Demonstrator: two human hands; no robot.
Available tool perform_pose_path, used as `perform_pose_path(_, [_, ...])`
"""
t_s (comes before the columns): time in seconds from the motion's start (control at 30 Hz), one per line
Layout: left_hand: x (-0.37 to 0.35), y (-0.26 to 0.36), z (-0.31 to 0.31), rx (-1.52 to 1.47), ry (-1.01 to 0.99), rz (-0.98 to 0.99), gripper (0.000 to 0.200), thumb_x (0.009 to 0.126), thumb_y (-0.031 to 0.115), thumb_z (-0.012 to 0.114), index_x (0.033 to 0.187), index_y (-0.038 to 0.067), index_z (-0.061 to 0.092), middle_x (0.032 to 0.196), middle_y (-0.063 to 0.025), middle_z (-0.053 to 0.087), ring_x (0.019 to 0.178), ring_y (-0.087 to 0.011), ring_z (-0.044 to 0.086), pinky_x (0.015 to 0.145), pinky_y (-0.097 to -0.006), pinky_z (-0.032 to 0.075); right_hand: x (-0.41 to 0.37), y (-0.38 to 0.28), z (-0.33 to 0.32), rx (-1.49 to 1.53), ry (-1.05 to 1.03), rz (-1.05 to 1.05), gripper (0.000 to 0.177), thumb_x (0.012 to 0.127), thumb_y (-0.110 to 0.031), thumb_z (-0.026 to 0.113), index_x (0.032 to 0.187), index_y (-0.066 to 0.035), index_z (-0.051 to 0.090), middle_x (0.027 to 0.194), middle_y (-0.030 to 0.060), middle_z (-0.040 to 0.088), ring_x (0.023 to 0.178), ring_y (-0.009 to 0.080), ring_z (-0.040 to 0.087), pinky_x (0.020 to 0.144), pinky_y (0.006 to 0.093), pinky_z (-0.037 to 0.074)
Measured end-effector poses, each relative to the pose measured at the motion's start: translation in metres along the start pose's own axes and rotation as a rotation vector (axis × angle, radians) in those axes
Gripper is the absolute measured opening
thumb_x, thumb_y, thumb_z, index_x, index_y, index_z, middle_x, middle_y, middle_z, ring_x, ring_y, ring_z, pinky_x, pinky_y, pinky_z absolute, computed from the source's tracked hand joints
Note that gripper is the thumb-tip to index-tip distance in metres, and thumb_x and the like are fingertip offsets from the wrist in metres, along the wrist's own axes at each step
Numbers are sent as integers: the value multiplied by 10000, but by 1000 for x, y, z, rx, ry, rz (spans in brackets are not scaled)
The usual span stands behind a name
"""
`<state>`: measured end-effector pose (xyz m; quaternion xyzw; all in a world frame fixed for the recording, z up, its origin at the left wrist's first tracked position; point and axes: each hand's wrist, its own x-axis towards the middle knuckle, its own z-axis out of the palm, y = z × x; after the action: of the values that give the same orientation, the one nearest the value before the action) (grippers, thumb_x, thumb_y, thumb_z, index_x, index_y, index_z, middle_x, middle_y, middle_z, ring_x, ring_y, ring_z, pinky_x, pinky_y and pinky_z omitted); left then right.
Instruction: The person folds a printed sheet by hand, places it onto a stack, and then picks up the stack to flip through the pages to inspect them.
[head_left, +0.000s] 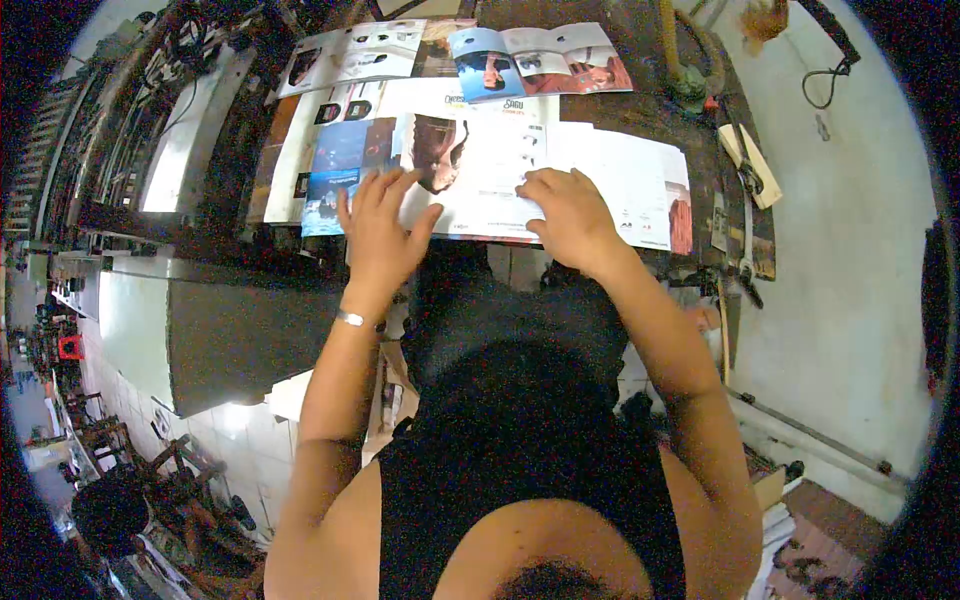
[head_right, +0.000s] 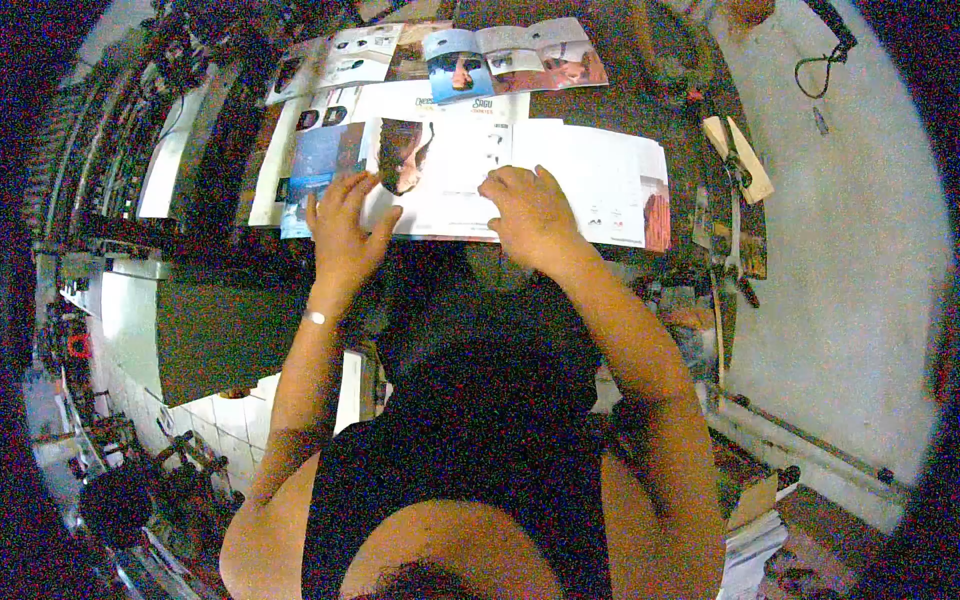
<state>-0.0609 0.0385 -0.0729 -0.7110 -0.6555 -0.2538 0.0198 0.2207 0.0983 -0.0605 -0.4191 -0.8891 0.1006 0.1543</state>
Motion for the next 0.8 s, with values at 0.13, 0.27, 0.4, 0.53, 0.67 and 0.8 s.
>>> perform_pose_path(0.13, [-16, -3, -2, -32, 88, -84, 619, 867, 427, 803, 1378, 116, 640, 1400, -106, 627, 1411, -344, 489, 1219, -636, 186, 6, -5, -10, 1, -89, 6, 427, 807, -158, 800, 1207, -90, 665, 1281, 115, 655, 1270, 323, 597, 1106, 535, 429])
perform_pose_path(0.27, [-25, -2, 5, -73, 175, -113, 703, 809, 423, 853, 1405, 131, 620, 1481, -141, 551, 1437, -360, 451, 1222, -631, 195, 5, -4, -8, 8, -71, 9, 429, 804, -156, 808, 1204, -78, 675, 1304, 116, 653, 1273, 322, 595, 1092, 517, 437])
perform_pose_path(0.4, [-33, 11, 4, -115, 246, -43, 725, 810, 417, 854, 1424, 128, 599, 1529, -162, 487, 1487, -393, 374, 1218, -642, 175, 0, -1, -1, 32, 2, -2, 441, 788, -109, 802, 1210, -75, 681, 1324, 119, 639, 1260, 339, 592, 1104, 487, 438])
perform_pose_path(0.53, [-36, 29, 2, -99, 172, 44, 746, 773, 396, 878, 1430, 168, 608, 1573, -148, 472, 1516, -395, 344, 1225, -626, 186, -2, 0, 2, 50, 8, 1, 464, 797, -92, 796, 1246, -77, 678, 1369, 137, 619, 1294, 348, 569, 1127, 473, 427])
perform_pose_path(0.67, [-36, 36, 10, -120, 131, 99, 688, 807, 387, 855, 1426, 205, 619, 1541, -120, 517, 1518, -375, 351, 1235, -607, 162, -4, 0, 3, 77, 10, 22, 476, 817, -96, 786, 1280, -78, 674, 1401, 143, 601, 1338, 349, 535, 1159, 482, 402])
perform_pose_path(0.8, [-36, 46, 15, -85, 7, 197, 607, 844, 361, 822, 1408, 242, 632, 1541, -36, 528, 1500, -314, 388, 1219, -617, 142, -10, 2, 12, 71, 49, 30, 471, 843, -121, 770, 1301, -87, 666, 1420, 137, 592, 1370, 349, 514, 1193, 525, 362])
